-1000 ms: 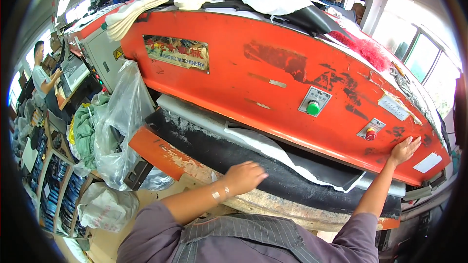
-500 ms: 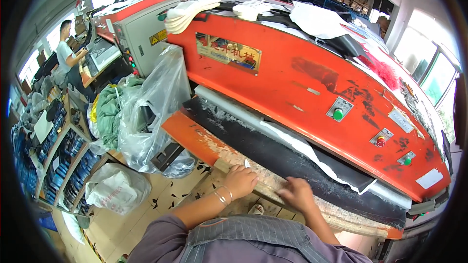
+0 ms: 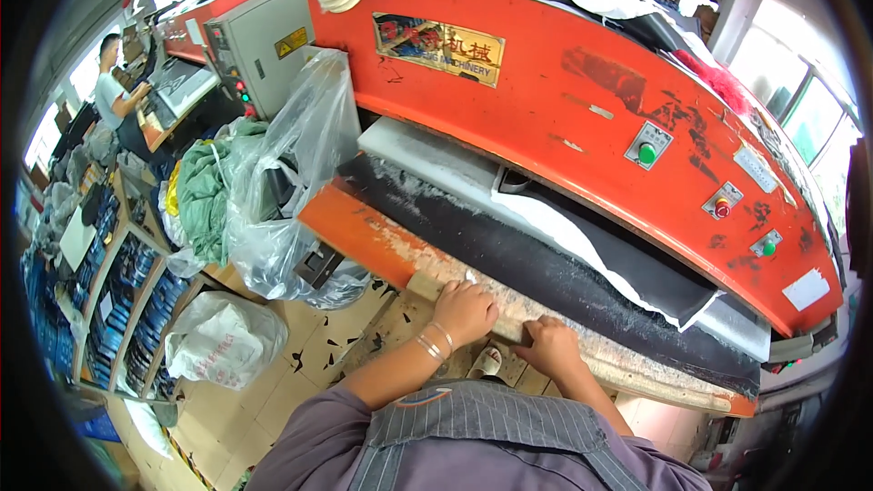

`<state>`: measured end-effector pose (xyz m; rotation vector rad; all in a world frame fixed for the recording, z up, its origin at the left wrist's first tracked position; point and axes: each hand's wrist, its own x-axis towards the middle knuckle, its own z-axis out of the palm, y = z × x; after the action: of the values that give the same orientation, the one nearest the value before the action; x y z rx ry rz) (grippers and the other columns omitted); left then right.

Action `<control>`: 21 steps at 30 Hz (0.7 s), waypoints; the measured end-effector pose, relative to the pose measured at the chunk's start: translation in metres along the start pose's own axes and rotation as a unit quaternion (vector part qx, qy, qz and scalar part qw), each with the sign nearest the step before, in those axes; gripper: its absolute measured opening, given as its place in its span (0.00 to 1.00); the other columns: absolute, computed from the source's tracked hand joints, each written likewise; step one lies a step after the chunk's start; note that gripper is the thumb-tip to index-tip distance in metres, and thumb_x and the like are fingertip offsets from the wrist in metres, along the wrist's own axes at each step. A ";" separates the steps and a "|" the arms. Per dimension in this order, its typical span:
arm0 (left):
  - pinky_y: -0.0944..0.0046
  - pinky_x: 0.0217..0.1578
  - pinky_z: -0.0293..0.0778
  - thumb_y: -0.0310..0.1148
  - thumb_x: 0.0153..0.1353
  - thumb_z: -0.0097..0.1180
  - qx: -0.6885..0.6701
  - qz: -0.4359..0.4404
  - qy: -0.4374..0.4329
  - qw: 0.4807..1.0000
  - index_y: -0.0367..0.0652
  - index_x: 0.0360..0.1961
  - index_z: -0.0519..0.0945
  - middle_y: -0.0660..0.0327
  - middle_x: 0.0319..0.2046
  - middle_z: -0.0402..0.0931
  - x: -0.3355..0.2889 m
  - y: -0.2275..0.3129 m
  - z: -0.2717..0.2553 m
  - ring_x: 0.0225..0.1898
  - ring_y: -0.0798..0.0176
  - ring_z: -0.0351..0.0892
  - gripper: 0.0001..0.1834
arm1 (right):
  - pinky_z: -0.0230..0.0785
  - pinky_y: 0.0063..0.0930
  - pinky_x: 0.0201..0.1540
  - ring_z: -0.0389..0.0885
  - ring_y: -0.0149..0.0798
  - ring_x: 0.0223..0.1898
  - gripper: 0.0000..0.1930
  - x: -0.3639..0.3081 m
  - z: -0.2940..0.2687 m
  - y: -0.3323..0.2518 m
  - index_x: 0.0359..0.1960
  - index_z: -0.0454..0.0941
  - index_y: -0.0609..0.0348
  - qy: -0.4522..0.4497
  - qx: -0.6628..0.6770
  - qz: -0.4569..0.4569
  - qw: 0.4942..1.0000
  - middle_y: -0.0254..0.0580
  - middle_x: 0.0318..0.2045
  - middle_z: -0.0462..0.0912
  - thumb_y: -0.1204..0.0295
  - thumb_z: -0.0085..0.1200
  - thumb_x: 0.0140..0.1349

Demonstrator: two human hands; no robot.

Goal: Operating an industrial hydraulic press to die-cut shoe components from a sheet of material.

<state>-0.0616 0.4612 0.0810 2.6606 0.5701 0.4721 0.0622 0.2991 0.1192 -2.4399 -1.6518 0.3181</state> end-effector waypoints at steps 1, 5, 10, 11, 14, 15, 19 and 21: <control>0.53 0.47 0.64 0.42 0.56 0.53 -0.014 -0.004 -0.028 1.000 0.47 0.25 0.82 0.60 0.29 0.79 -0.008 0.000 -0.005 0.38 0.56 0.77 0.12 | 0.74 0.39 0.38 0.81 0.48 0.34 0.19 -0.006 -0.006 -0.005 0.29 0.80 0.56 -0.040 0.010 -0.015 0.999 0.47 0.29 0.80 0.54 0.65 0.46; 0.55 0.42 0.68 0.44 0.56 0.54 -0.078 -0.038 -0.234 0.968 0.47 0.25 0.82 0.59 0.27 0.79 -0.021 -0.012 -0.038 0.37 0.55 0.77 0.13 | 0.75 0.40 0.40 0.82 0.50 0.38 0.21 0.015 -0.040 -0.002 0.38 0.82 0.57 -0.220 0.235 -0.038 0.946 0.53 0.35 0.83 0.51 0.59 0.55; 0.52 0.49 0.69 0.36 0.53 0.60 -0.056 0.019 0.004 0.998 0.43 0.35 0.79 0.58 0.39 0.77 0.017 -0.037 -0.040 0.45 0.52 0.74 0.11 | 0.72 0.44 0.48 0.79 0.59 0.48 0.37 0.121 -0.037 -0.022 0.58 0.66 0.60 0.062 0.183 0.177 0.965 0.61 0.50 0.75 0.43 0.54 0.57; 0.53 0.52 0.68 0.35 0.53 0.60 -0.052 0.043 0.052 0.996 0.41 0.40 0.79 0.56 0.44 0.76 0.022 -0.043 -0.033 0.50 0.51 0.73 0.15 | 0.72 0.46 0.49 0.78 0.60 0.49 0.40 0.144 -0.037 -0.032 0.60 0.63 0.60 0.058 0.138 0.236 0.960 0.62 0.54 0.71 0.41 0.54 0.56; 0.53 0.58 0.63 0.35 0.52 0.60 -0.023 0.051 -0.009 0.998 0.40 0.48 0.75 0.56 0.50 0.73 0.022 -0.052 -0.026 0.58 0.51 0.68 0.21 | 0.72 0.48 0.49 0.78 0.62 0.47 0.40 0.190 -0.009 -0.049 0.58 0.62 0.60 0.056 0.148 0.278 0.947 0.63 0.55 0.65 0.44 0.57 0.51; 0.53 0.58 0.63 0.35 0.52 0.60 -0.029 0.051 -0.016 0.998 0.40 0.48 0.75 0.56 0.50 0.73 0.017 -0.054 -0.025 0.58 0.51 0.68 0.21 | 0.71 0.47 0.50 0.78 0.61 0.47 0.39 0.195 -0.004 -0.055 0.57 0.63 0.60 0.064 0.161 0.287 0.942 0.64 0.54 0.66 0.46 0.58 0.50; 0.51 0.59 0.62 0.34 0.52 0.60 -0.017 0.081 0.011 0.996 0.41 0.49 0.74 0.56 0.49 0.73 -0.005 -0.058 -0.033 0.58 0.52 0.67 0.22 | 0.72 0.44 0.48 0.79 0.59 0.44 0.31 0.186 -0.019 -0.022 0.51 0.65 0.61 0.033 0.417 0.310 0.854 0.64 0.52 0.66 0.53 0.56 0.50; 0.51 0.57 0.63 0.34 0.52 0.60 -0.029 0.087 0.028 0.995 0.41 0.49 0.74 0.57 0.47 0.74 0.001 -0.056 -0.033 0.56 0.52 0.69 0.22 | 0.72 0.43 0.49 0.78 0.59 0.44 0.30 0.173 -0.029 -0.004 0.50 0.66 0.61 0.075 0.294 0.295 0.906 0.62 0.51 0.68 0.53 0.56 0.50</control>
<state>-0.0916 0.5188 0.0859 2.6594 0.3356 0.6046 0.1290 0.4603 0.1348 -2.3210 -0.5833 0.5873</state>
